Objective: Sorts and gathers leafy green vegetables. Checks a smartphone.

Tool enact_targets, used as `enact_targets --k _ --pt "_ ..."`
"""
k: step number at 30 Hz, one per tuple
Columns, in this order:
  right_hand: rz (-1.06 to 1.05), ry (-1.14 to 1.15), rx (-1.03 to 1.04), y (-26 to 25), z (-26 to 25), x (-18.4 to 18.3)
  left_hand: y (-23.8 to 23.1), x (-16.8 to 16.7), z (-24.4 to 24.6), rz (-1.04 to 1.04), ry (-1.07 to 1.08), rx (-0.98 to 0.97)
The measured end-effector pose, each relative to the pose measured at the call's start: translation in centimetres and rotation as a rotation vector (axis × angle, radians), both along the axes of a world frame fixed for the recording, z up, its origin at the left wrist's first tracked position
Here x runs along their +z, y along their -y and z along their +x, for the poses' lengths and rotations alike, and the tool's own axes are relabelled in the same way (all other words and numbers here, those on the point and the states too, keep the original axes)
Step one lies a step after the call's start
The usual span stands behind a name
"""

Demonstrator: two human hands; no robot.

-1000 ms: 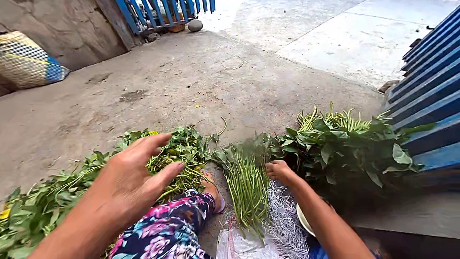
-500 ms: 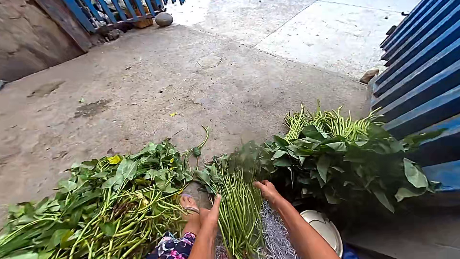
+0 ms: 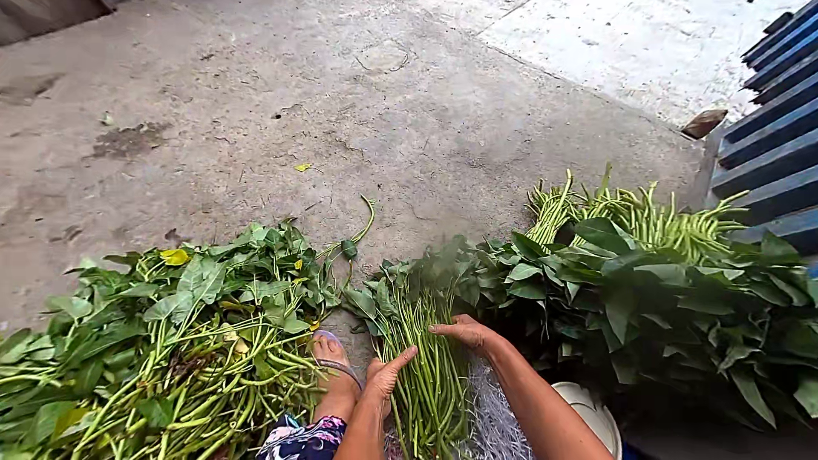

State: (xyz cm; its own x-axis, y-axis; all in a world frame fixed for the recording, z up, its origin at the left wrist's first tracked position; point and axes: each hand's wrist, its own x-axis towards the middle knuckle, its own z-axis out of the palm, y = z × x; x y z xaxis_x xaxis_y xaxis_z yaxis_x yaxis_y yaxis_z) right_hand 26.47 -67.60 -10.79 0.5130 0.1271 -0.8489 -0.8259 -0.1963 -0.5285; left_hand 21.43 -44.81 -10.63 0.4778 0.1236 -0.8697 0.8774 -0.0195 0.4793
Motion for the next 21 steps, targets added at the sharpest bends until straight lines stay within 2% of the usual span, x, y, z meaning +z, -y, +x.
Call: enact_targets --k 3,6,10,14,17,19,21 --pt "0.096 0.017 0.040 -1.1 0.2 0.3 -0.1 -0.1 0.1 -0.117 -0.021 0.029" --pt "0.056 0.014 0.049 -2.1 0.0 -0.3 0.3 0.2 0.3 -0.196 -0.032 0.028" --pt "0.019 -0.053 -0.044 -2.3 0.0 -0.6 0.8 0.0 0.2 -0.189 0.015 0.037" --pt "0.231 -0.122 -0.184 -1.6 -0.3 -0.6 1.6 -0.1 -0.1 -0.199 0.065 0.118" --pt "0.316 -0.152 -0.258 -1.4 -0.6 -1.1 2.3 -0.1 0.2 -0.188 0.031 0.162" --pt "0.296 -0.136 -0.256 -1.7 -1.0 -1.3 2.4 -0.1 0.2 -0.160 0.017 0.160" --pt "0.141 -0.059 -0.174 -2.1 -1.2 -0.8 2.3 -0.1 0.3 -0.133 0.025 0.135"
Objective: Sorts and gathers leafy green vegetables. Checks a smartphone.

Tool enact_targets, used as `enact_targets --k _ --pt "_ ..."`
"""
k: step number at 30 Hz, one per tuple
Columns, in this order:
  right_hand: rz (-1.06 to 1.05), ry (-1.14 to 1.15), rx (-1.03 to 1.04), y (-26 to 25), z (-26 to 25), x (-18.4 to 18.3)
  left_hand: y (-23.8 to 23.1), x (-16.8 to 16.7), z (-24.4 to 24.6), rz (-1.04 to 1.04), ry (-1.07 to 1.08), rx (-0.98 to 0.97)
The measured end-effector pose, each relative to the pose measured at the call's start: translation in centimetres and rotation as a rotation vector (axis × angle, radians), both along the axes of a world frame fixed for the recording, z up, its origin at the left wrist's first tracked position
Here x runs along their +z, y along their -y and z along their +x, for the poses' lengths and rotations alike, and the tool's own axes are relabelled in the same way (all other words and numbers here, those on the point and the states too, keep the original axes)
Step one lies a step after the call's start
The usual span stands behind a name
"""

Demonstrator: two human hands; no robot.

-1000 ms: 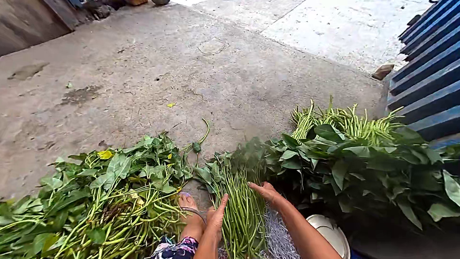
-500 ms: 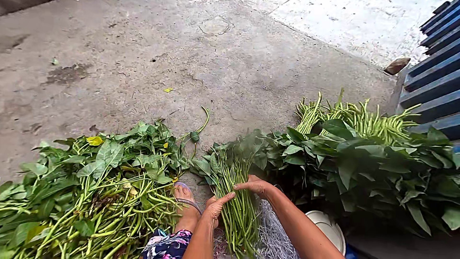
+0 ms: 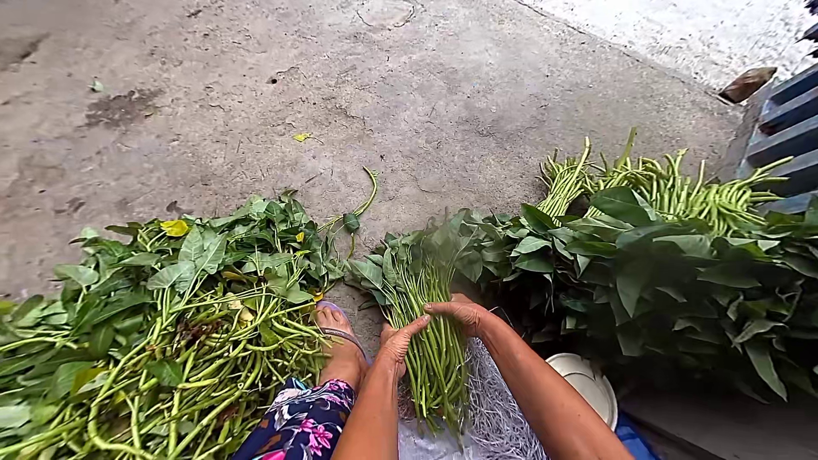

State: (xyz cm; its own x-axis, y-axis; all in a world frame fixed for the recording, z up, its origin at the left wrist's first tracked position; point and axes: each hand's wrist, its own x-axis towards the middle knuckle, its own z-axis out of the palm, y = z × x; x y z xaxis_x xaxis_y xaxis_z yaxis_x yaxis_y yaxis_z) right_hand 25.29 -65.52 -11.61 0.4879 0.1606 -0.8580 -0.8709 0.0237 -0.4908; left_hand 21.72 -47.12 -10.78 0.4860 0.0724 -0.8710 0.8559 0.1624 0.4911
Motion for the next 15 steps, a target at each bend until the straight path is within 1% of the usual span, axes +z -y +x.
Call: enact_targets --k 2,4,5,6,7,8,9,10,11,12,13,14,15 --pt "-0.312 0.107 0.113 -0.4 -0.7 1.4 -0.2 0.3 0.2 0.042 0.010 -0.044" --pt "-0.682 0.287 0.178 -0.9 -3.2 3.0 -0.4 0.9 0.1 0.105 0.000 -0.087" --pt "-0.855 0.455 0.165 -1.5 -5.3 3.5 -0.6 1.1 0.0 0.134 -0.006 -0.110" --pt "-0.982 0.647 0.151 -2.1 -7.8 3.7 -0.8 1.3 0.0 0.165 -0.002 -0.131" --pt "-1.035 0.833 0.169 -2.8 -10.6 4.0 -1.0 1.5 0.0 0.191 0.012 -0.136" --pt "-1.013 0.962 0.242 -3.4 -13.7 4.1 -1.2 1.9 0.0 0.228 0.036 -0.136" --pt "-0.942 1.030 0.360 -4.1 -17.0 4.1 -1.5 2.6 0.1 0.278 0.063 -0.155" --pt "-0.840 1.029 0.524 -4.5 -20.3 3.9 -1.9 3.9 0.2 0.349 0.084 -0.207" --pt "-0.735 0.962 0.714 -4.7 -23.2 3.6 -2.2 5.5 0.6 0.425 0.093 -0.287" --pt "-0.643 0.849 0.889 -4.7 -25.6 3.1 -2.4 7.1 1.0 0.494 0.099 -0.359" --pt "-0.593 0.750 1.024 -4.6 -27.7 2.3 -2.7 8.5 1.5 0.552 0.107 -0.423" --pt "-0.583 0.701 1.108 -4.7 -29.5 1.3 -3.1 9.7 2.2 0.584 0.139 -0.469" --pt "-0.596 0.702 1.154 -4.8 -30.8 0.4 -3.6 11.4 2.8 0.576 0.202 -0.500"
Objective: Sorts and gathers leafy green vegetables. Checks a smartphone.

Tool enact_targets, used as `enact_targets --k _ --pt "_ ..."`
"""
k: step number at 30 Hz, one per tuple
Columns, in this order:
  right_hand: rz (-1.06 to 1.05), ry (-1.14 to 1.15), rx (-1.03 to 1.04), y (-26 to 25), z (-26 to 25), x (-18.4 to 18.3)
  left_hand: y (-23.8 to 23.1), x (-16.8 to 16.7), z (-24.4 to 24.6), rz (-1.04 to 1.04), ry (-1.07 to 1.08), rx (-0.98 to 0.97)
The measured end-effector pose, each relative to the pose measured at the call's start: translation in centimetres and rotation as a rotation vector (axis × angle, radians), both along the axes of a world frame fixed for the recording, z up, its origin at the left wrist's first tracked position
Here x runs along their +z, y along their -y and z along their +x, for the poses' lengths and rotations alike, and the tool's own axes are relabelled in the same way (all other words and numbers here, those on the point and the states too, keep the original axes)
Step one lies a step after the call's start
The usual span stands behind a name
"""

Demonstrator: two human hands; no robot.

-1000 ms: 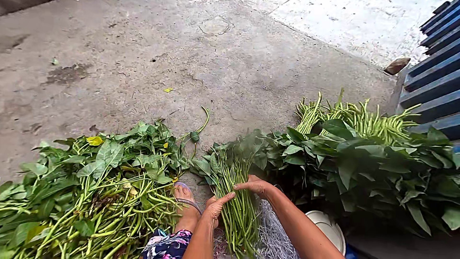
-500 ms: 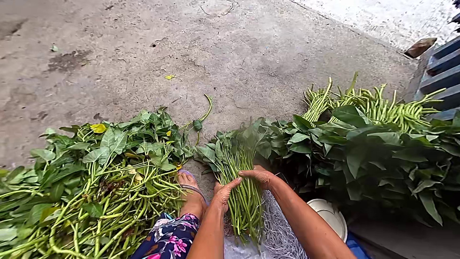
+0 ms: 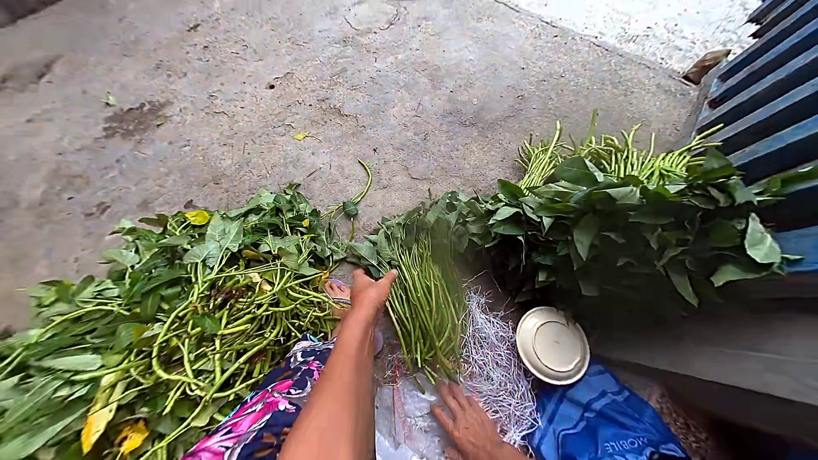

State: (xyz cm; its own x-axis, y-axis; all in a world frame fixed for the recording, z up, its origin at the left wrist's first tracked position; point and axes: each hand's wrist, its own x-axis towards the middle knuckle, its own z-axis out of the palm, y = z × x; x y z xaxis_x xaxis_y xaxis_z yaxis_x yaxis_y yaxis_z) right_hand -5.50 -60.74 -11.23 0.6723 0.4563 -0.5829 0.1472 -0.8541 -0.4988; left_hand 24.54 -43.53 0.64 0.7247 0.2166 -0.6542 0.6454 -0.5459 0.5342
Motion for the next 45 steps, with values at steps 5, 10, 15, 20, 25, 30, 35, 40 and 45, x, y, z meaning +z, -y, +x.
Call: enact_targets --k 5,10,15,20,25,30,35,40,45 --pt "-0.120 -0.034 0.074 -0.6 -1.3 -1.1 -3.1 13.7 2.7 -0.105 0.206 -0.542" --pt "-0.159 -0.035 0.131 -0.5 -0.8 -0.7 -9.9 30.4 -0.5 -0.084 0.478 -0.594" --pt "-0.237 -0.082 0.143 -1.3 0.1 0.5 -18.9 33.4 -1.7 -0.186 0.704 -0.465" --pt "-0.245 -0.217 0.133 -2.0 1.8 2.9 -18.7 27.2 -3.6 -0.130 0.522 -0.253" --pt "0.050 -0.111 -0.207 -0.5 7.8 4.5 -13.2 22.4 1.8 -0.011 0.174 -0.408" --pt "0.095 0.152 -0.844 4.6 19.7 5.9 -5.0 10.1 7.0 -0.143 0.260 -0.005" --pt "0.167 -0.155 -1.083 8.5 26.6 1.8 1.0 -2.1 1.7 -0.252 -0.126 0.468" --pt "0.267 -0.286 -1.024 8.4 29.2 0.4 2.0 -8.9 -0.3 -0.350 -0.208 0.592" --pt "0.350 -0.446 -1.076 7.2 29.4 0.4 2.2 -10.6 -0.5 -0.432 -0.262 0.582"
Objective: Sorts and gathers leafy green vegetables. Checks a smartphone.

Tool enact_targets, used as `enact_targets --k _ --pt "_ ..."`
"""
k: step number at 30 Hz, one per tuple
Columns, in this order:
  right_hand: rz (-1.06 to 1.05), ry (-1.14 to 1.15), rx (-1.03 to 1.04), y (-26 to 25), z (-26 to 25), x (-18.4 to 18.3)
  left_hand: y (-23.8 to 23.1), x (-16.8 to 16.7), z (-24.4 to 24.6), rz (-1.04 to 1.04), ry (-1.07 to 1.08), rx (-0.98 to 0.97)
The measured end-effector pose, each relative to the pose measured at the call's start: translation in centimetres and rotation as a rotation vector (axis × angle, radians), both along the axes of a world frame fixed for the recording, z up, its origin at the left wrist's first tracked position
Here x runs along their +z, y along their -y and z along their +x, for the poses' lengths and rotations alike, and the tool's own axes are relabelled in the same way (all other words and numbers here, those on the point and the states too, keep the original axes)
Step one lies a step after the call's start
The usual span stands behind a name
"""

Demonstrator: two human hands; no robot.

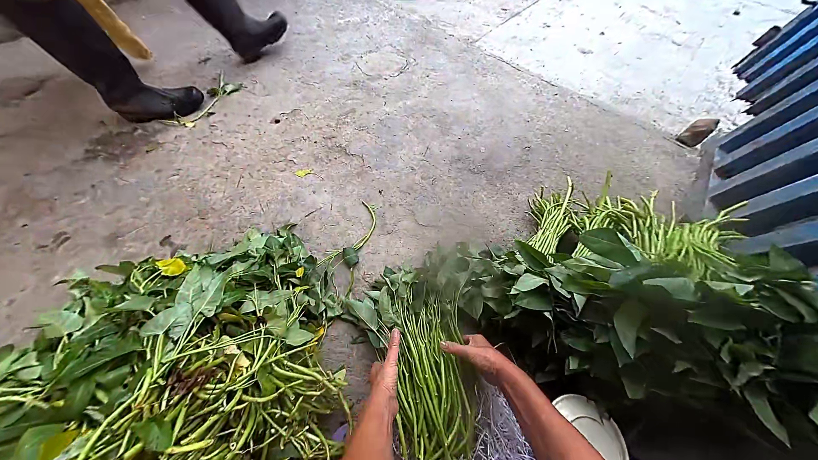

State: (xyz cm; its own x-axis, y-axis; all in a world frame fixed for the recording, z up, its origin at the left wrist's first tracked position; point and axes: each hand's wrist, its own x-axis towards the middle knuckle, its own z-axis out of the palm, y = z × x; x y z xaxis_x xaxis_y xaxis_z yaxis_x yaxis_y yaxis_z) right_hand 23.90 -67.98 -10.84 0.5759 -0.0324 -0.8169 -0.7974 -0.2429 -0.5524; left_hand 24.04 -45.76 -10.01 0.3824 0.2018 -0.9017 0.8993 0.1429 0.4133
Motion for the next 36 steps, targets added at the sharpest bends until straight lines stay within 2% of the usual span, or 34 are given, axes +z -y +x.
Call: enact_targets --k 6,13,16,21,25,28,30,36 --pt "0.209 0.006 -0.080 -2.2 -0.2 -0.4 -0.5 -0.8 -0.2 -0.077 -0.038 -0.024" --pt "0.377 -0.088 -0.234 -4.4 0.1 0.1 -0.3 -0.3 0.1 -0.320 -0.071 -0.016" --pt "0.340 -0.025 -0.232 -4.8 0.0 0.6 -0.4 0.0 -0.3 -0.318 -0.046 -0.014" --pt "0.155 0.003 -0.031 -5.4 -0.9 1.8 0.0 0.3 -1.0 -0.395 -0.008 0.003" --pt "0.099 0.039 0.087 -5.2 -0.5 4.1 0.6 1.3 -0.7 -0.317 0.036 -0.002" --pt "0.116 0.139 0.071 -5.0 0.4 7.1 1.0 4.1 0.8 -0.319 0.128 -0.024" --pt "0.089 0.219 0.062 -4.9 1.7 10.2 1.3 7.5 2.4 -0.331 0.232 -0.046" --pt "0.019 0.581 0.067 -4.9 5.7 23.8 1.9 20.4 5.9 -0.338 0.684 -0.108"
